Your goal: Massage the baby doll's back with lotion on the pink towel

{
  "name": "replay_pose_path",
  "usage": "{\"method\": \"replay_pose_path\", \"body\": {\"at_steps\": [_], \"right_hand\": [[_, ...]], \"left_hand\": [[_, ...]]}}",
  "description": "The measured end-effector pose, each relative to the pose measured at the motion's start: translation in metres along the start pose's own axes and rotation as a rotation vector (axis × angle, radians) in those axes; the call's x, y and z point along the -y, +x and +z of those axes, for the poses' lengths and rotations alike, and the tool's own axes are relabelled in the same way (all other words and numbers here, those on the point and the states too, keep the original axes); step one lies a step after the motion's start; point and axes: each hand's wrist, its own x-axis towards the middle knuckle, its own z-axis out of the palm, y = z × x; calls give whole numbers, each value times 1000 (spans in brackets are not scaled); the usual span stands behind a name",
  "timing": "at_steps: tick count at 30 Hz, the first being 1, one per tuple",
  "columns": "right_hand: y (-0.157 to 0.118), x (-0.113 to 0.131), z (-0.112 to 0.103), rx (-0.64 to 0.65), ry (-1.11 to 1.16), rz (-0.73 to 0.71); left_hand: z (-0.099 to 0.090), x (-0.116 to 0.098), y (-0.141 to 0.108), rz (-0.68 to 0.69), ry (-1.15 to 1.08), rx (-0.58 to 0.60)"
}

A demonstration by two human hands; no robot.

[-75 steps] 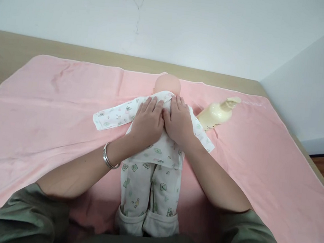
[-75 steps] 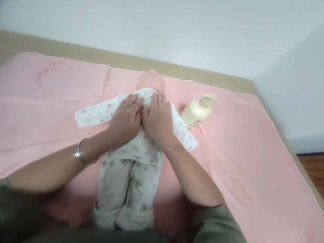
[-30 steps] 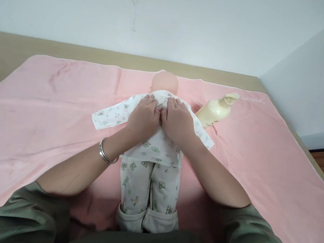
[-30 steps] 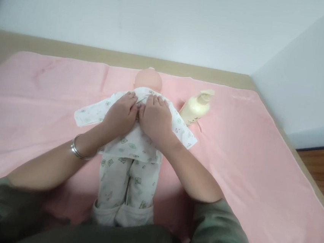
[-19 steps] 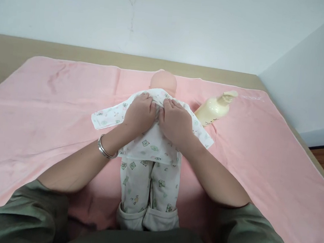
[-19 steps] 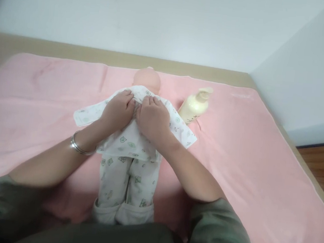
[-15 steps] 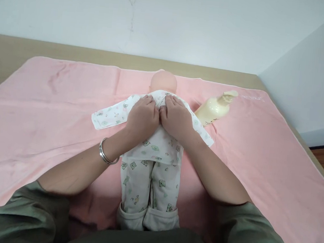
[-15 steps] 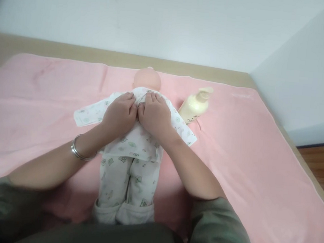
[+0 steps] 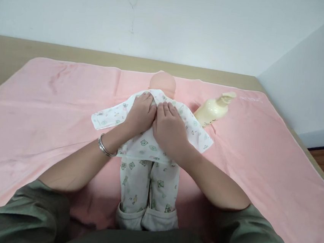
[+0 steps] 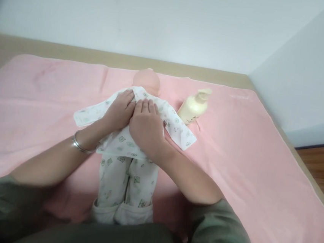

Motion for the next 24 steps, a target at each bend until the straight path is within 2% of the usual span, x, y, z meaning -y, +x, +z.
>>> {"method": "replay_pose_path", "body": {"at_steps": [3, 7, 11, 15, 24], "right_hand": [[-2, 2, 2, -17, 25, -17], [10, -9, 1, 13, 138, 16], [25, -25, 7, 18, 274, 113], [29, -30, 14, 11, 289, 163], [30, -34, 6, 91, 248, 102]], "left_hand": [[3, 5, 3, -7, -12, -23], [7, 4, -1, -14, -29, -54], [10, 4, -4, -33, -28, -81], [11, 4, -6, -41, -42, -99], [3, -22, -24, -68, 10, -33]]}}
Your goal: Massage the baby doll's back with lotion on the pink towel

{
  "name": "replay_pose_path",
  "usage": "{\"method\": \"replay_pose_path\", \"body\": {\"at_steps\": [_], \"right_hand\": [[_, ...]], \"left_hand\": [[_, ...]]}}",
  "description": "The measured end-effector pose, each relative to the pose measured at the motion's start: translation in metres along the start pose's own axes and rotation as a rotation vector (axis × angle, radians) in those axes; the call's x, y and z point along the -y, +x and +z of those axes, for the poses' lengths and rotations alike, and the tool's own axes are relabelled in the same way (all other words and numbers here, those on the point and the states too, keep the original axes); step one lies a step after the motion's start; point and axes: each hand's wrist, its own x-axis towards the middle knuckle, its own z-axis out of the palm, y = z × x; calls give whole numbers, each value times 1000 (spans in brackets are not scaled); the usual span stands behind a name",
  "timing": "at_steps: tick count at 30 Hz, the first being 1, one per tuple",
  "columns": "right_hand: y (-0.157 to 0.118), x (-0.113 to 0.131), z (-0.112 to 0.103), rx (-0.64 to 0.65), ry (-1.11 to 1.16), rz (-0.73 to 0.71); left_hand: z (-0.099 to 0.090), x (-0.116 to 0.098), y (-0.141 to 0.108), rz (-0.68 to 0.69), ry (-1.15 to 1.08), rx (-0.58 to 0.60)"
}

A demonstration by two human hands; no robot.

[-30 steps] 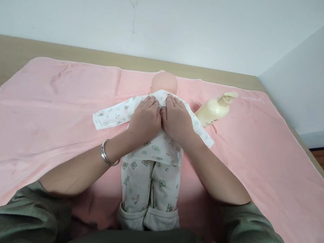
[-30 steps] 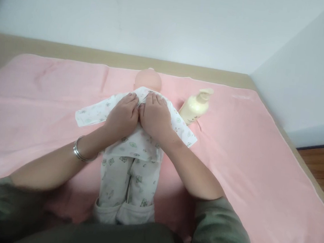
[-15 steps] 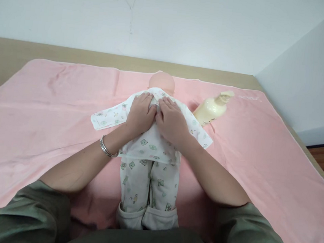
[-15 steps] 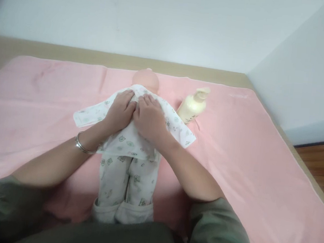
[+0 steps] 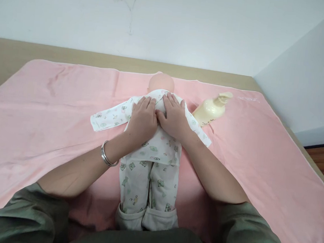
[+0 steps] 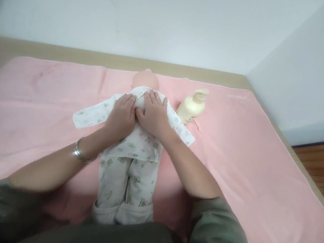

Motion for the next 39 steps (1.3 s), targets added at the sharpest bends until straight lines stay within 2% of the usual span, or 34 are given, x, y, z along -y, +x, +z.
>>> {"method": "replay_pose_path", "body": {"at_steps": [6, 10, 14, 19, 22, 26, 32, 35, 39], "right_hand": [[-14, 22, -7, 64, -34, 97], [-26, 33, -8, 96, -54, 58], [-19, 25, -9, 95, 32, 40], [-1, 8, -9, 63, 50, 54], [1, 5, -7, 44, 3, 55], [-7, 14, -4, 28, -51, 56], [-25, 31, -1, 0, -137, -2], [-20, 24, 0, 4, -91, -32], [-2, 5, -4, 24, 18, -24]], "left_hand": [[-1, 7, 8, -25, 14, 30], [-1, 21, 23, 10, -5, 39], [0, 21, 24, 38, 6, 27], [2, 1, 3, 19, 12, -6], [0, -6, -3, 16, 3, 21], [-3, 2, 7, -23, -9, 92], [-3, 23, 27, -42, -11, 106], [-2, 21, 25, -10, 4, 84], [-1, 6, 9, 9, 45, 16]]}}
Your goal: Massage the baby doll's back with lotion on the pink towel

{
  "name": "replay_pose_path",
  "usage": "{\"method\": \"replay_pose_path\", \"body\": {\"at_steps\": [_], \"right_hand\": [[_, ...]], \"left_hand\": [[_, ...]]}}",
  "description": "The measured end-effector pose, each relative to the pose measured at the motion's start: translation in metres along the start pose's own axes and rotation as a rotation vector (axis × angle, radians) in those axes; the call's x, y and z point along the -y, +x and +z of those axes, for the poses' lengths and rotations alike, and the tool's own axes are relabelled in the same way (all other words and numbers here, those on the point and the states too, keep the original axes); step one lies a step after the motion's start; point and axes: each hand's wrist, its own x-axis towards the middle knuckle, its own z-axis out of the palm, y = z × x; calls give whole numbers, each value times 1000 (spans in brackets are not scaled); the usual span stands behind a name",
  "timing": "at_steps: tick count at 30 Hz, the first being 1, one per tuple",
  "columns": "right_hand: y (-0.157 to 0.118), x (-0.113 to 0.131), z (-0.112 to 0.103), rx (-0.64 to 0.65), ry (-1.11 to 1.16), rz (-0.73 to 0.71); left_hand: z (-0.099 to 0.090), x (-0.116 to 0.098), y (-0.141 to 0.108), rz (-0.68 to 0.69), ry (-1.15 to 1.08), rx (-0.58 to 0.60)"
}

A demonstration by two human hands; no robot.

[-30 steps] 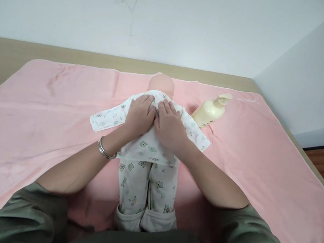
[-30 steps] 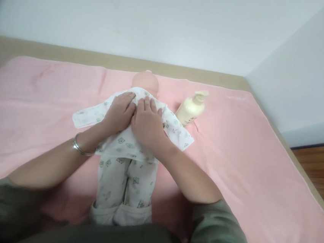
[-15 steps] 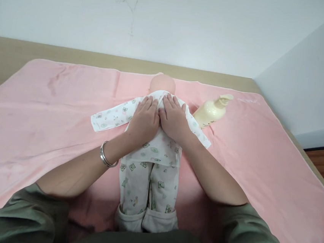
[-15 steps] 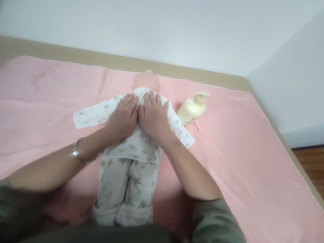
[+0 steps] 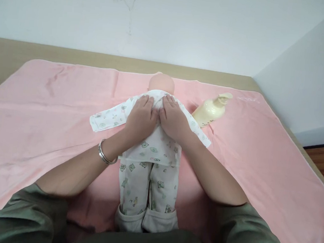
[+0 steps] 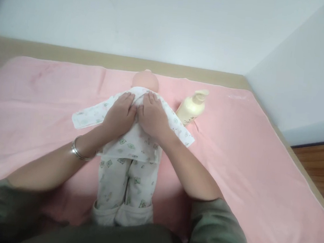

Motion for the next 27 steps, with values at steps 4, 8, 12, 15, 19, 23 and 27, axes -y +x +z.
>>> {"method": "replay_pose_path", "body": {"at_steps": [4, 8, 12, 15, 19, 23, 27], "right_hand": [[6, -5, -6, 26, -2, 24], [-12, 13, -3, 13, -139, 27], [-38, 34, 7, -47, -284, -25], [-46, 39, 6, -37, -304, -54], [-29, 27, -3, 25, -175, -17], [-2, 3, -6, 17, -52, 32], [8, -8, -2, 26, -59, 50]], "left_hand": [[0, -13, -14, 2, 41, 10], [-5, -12, -8, -26, -6, 33], [-10, 1, 9, -56, -80, 85], [-7, 13, 20, -34, -92, 67], [-1, 15, 17, -33, -56, 63], [-1, -7, -6, -16, 20, 37], [-3, -26, -26, 99, 84, 50]]}}
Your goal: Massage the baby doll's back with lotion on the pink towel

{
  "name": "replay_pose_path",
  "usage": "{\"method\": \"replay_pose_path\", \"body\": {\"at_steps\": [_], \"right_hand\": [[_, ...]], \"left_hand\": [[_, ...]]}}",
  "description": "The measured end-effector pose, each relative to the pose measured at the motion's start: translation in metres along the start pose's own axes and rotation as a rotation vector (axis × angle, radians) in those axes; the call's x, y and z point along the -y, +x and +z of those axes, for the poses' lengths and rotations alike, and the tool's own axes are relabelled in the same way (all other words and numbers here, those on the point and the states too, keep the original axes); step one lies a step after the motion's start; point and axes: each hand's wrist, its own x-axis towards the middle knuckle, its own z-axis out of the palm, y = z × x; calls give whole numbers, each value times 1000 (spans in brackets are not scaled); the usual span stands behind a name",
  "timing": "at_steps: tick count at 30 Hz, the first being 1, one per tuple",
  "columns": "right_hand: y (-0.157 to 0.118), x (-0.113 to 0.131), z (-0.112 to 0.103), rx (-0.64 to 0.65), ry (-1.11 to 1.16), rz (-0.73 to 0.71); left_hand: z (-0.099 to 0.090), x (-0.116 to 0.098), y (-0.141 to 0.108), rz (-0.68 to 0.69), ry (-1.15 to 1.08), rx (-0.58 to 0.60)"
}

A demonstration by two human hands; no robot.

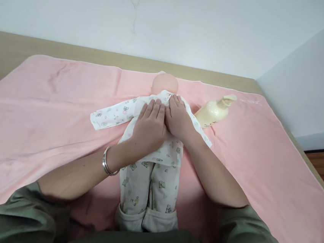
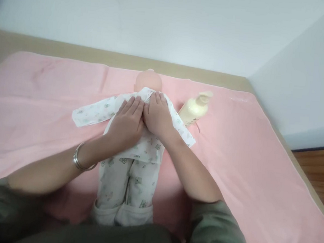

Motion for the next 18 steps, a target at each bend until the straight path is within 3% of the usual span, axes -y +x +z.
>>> {"method": "replay_pose_path", "body": {"at_steps": [3, 8, 11, 14, 18], "right_hand": [[-3, 3, 1, -26, -31, -18], [-21, 22, 2, -41, -109, 19], [-36, 34, 8, -85, -178, -55], [-40, 36, 11, -111, -172, -141], [-20, 21, 5, -24, -27, -91]], "left_hand": [[1, 5, 4, -9, -55, -12], [7, 36, 30, -106, -151, -35], [11, 50, 40, -134, -137, -24], [15, 53, 40, -126, -121, -50], [13, 42, 31, -108, -93, -77]]}}
